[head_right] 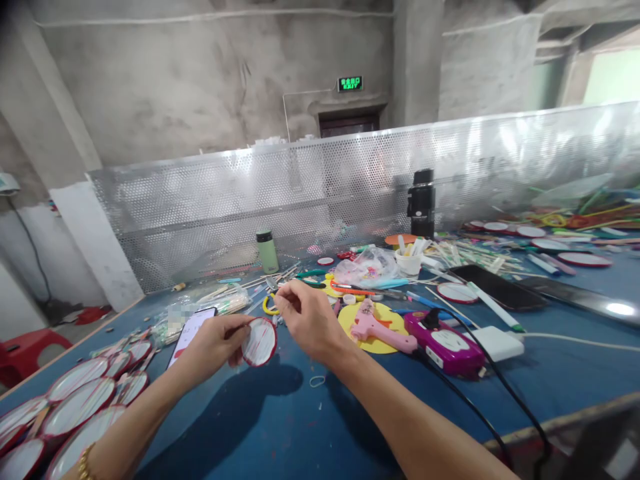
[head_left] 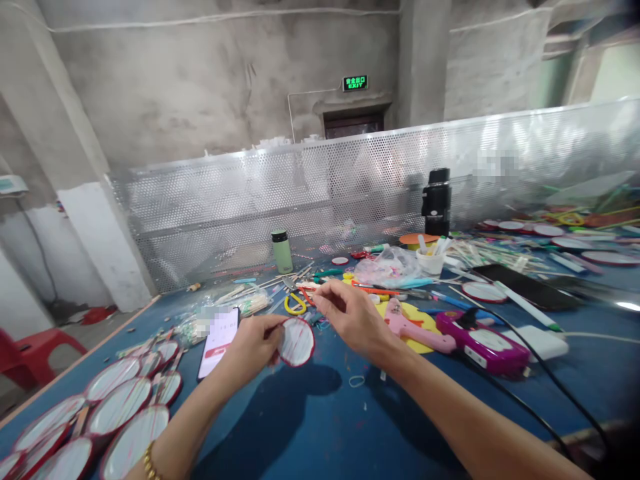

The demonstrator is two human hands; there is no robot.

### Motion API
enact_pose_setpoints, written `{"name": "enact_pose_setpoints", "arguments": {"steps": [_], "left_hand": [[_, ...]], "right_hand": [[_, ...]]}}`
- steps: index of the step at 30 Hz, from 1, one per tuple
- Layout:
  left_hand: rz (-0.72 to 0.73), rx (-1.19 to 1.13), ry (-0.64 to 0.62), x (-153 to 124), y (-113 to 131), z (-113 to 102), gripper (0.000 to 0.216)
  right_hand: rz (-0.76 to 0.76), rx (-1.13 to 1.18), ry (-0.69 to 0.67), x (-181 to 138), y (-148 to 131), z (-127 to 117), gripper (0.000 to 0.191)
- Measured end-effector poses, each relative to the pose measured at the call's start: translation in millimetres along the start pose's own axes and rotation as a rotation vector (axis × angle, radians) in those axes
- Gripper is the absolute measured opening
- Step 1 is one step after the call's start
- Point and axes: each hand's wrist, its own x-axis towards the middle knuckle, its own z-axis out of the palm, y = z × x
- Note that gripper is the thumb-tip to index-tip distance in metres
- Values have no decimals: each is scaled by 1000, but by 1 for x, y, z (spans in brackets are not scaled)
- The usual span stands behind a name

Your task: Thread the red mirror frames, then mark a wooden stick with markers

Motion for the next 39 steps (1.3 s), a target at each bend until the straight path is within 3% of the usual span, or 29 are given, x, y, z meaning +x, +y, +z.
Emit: {"name": "enact_pose_setpoints", "arguments": {"steps": [5, 11, 15, 22, 31, 39], "left_hand": [[-75, 60, 10, -2, 6, 0, 29], [-117, 115, 72, 0, 7, 2, 19], [-139, 120, 75, 2, 1, 6, 18], [-133, 136, 57, 0, -9, 13, 25], [-123, 198, 28, -3, -3, 16, 15], [-101, 316, -2, -2, -12, 17, 12]], "right_hand": [[59, -80, -67, 4, 9, 2, 24], [130, -166, -246, 2, 16, 9, 29], [201, -164, -326, -2, 20, 15, 14], [269, -188, -351, -4, 19, 19, 33], [260, -261, -334, -4, 22, 20, 27], [211, -307, -365, -9, 26, 26, 24]]}}
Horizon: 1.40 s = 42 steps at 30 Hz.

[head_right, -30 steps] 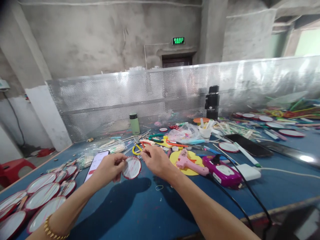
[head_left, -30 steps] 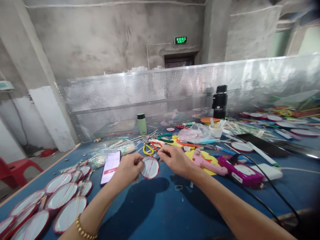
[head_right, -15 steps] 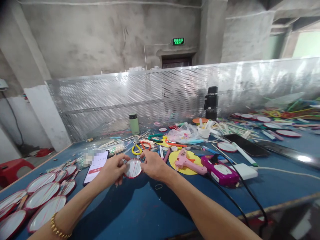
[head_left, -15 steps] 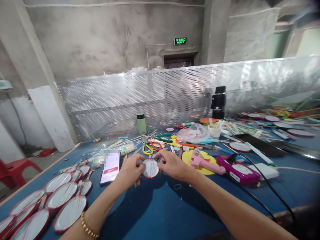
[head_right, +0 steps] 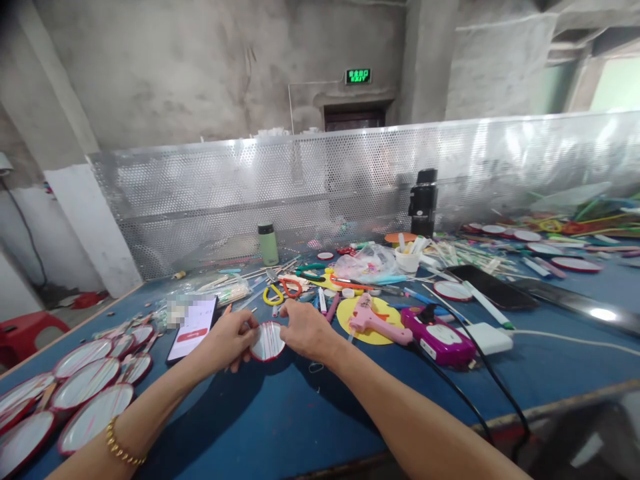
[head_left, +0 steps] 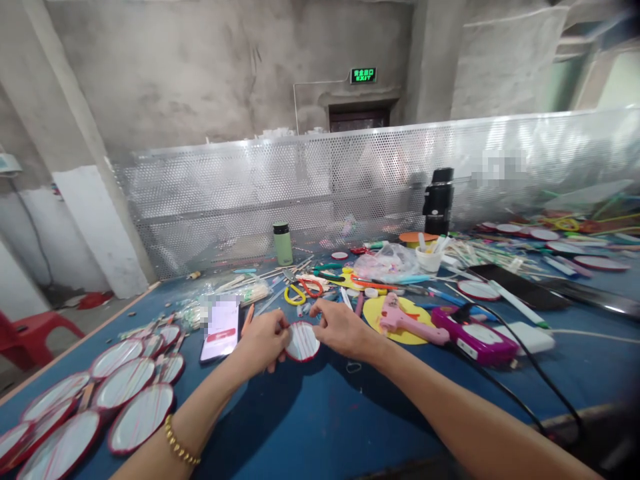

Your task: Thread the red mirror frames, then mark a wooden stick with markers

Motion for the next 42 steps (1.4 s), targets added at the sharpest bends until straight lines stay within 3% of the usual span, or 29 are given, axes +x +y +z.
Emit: {"name": "enact_pose_setpoints", "arguments": {"steps": [4, 12, 19, 30, 42], "left_hand": [[7, 60, -2, 1, -4, 2, 14], [45, 167, 34, 1, -4, 2, 21], [87, 290, 56, 5, -9, 1, 21], [26, 566, 41, 6, -7, 2, 26], [-27, 682, 4, 6, 2, 2, 34]], "right_hand": [[-14, -31, 32, 0, 0, -1, 18], [2, -47, 312, 5, 3, -31, 12], [-1, -8, 426, 5, 5, -40, 11], [-22, 54, 502, 10, 13, -45, 12], [-45, 112, 588, 11, 18, -53, 17]]}}
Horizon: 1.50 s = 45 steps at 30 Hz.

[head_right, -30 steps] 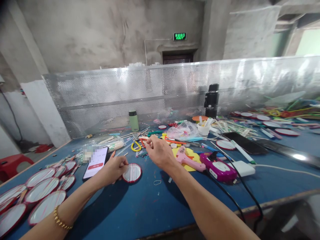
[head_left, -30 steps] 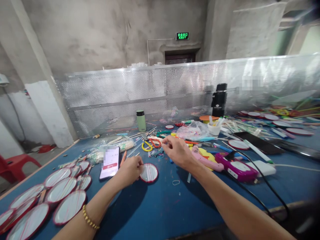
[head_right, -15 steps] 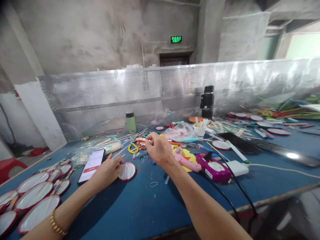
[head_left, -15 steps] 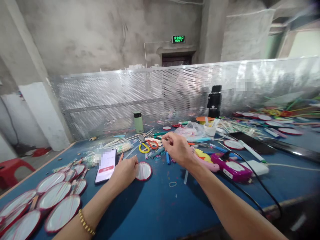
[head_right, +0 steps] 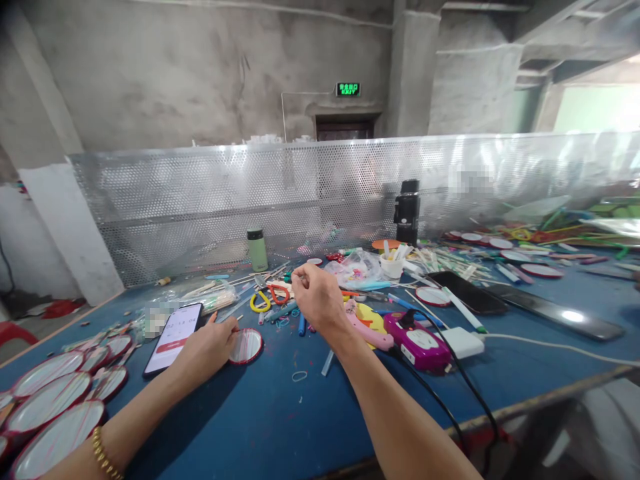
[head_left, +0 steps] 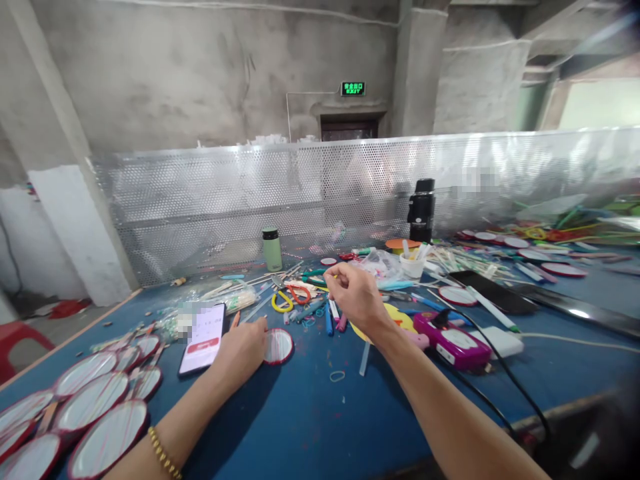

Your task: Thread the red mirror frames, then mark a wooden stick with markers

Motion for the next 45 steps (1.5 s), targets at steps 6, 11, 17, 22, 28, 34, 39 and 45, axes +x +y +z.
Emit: {"name": "enact_pose_setpoints", "arguments": {"steps": [6, 11, 17, 22, 28, 34, 39, 45], "left_hand": [[5, 3, 7, 0, 1, 2, 34], [14, 3, 15, 0, 5, 3, 34], [26, 0, 26, -2, 7, 3, 31], [37, -17, 33, -1, 8, 3, 31], [43, -49, 46, -3, 10, 4, 30], [28, -76, 83, -7, 10, -8, 35], [45, -82, 89, -13, 16, -17, 32], [124, -71, 61, -14, 17, -10, 33]], "right_hand": [[-14, 15, 6, 1, 2, -2, 18], [-17, 21, 3, 2, 3, -6, 19], [-15, -11, 3, 5, 6, -9, 19], [2, -114, -40, 4, 8, -5, 15], [42, -290, -196, 5, 9, 1, 14], [82, -451, -413, 29, 9, -1, 27], [116, -560, -597, 52, 7, 20, 32], [117, -675, -701, 55, 12, 74, 33]]}}
